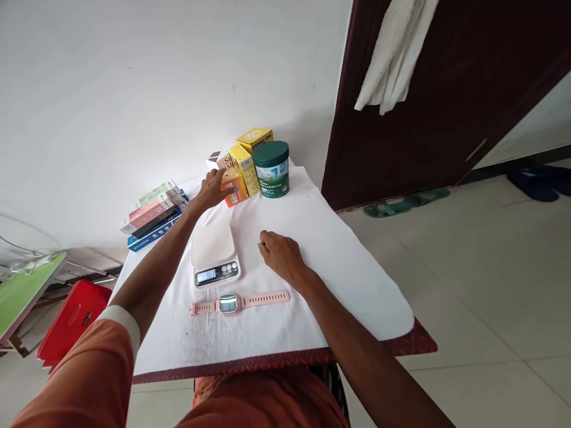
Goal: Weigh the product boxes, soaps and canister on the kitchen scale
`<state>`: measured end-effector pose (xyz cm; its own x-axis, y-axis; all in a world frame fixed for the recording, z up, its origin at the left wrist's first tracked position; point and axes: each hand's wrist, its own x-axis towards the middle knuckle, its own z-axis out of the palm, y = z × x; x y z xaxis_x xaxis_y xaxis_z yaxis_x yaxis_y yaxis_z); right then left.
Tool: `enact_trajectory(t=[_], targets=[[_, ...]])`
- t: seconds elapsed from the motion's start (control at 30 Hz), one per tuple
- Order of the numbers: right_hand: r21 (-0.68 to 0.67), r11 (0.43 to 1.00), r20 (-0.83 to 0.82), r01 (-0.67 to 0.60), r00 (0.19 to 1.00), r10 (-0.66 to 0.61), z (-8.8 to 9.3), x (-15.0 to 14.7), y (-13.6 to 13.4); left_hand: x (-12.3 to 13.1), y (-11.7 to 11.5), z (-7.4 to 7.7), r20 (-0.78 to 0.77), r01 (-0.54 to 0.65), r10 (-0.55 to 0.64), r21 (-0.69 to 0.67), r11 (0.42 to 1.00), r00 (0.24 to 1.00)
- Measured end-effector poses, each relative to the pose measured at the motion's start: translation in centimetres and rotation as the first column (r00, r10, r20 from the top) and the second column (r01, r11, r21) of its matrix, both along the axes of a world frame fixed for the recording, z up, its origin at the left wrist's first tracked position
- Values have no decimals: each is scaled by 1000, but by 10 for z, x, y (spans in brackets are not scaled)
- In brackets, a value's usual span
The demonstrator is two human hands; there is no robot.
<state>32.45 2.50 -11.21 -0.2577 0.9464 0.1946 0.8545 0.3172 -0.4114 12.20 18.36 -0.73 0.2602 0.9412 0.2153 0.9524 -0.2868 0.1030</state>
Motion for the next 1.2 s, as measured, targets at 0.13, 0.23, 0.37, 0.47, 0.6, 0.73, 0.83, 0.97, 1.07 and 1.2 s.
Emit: enact_trajectory(t=[0.13, 0.23, 0.37, 0.47, 0.6, 0.73, 0.83, 0.97, 1.07, 1.2], targets=[[-13, 1000, 39, 3, 999, -3, 2, -2, 0, 12, 2, -14, 6, -67, 67, 23, 997, 998], [-42, 999, 78, 10, 997, -6, 7, -2, -1, 15, 6, -22, 18, -118, 117, 54, 992, 993], [-64, 998, 86, -5, 996, 11, 13, -1, -3, 9, 20, -24, 86, -142, 133, 103, 985, 987], [-73, 997, 89, -15, 996, 22, 15, 0, -3, -1, 27, -24, 215, -108, 78, 133, 985, 974], [-70, 998, 102, -7, 995, 14, 15, 0, -3, -17, 20, -27, 356, -95, 63, 74, 993, 932], [-59, 998, 88, -11, 996, 16, 14, 0, -3, -36, 3, -24, 443, -97, 42, 103, 990, 896], [-66, 998, 80, -6, 997, 11, 14, 0, -3, -53, -14, -10, 453, -93, -5, 193, 977, 892], [-74, 997, 72, 0, 997, 6, 13, -1, -2, -76, -50, 19, 407, -47, -69, 270, 962, 911], [-63, 998, 64, 1, 998, 3, 10, -1, -2, -87, -86, 31, 365, 9, -104, 252, 968, 925], [-42, 999, 59, 3, 998, -1, 8, -2, -2, -92, -131, 26, 333, 84, -157, 222, 971, 930]])
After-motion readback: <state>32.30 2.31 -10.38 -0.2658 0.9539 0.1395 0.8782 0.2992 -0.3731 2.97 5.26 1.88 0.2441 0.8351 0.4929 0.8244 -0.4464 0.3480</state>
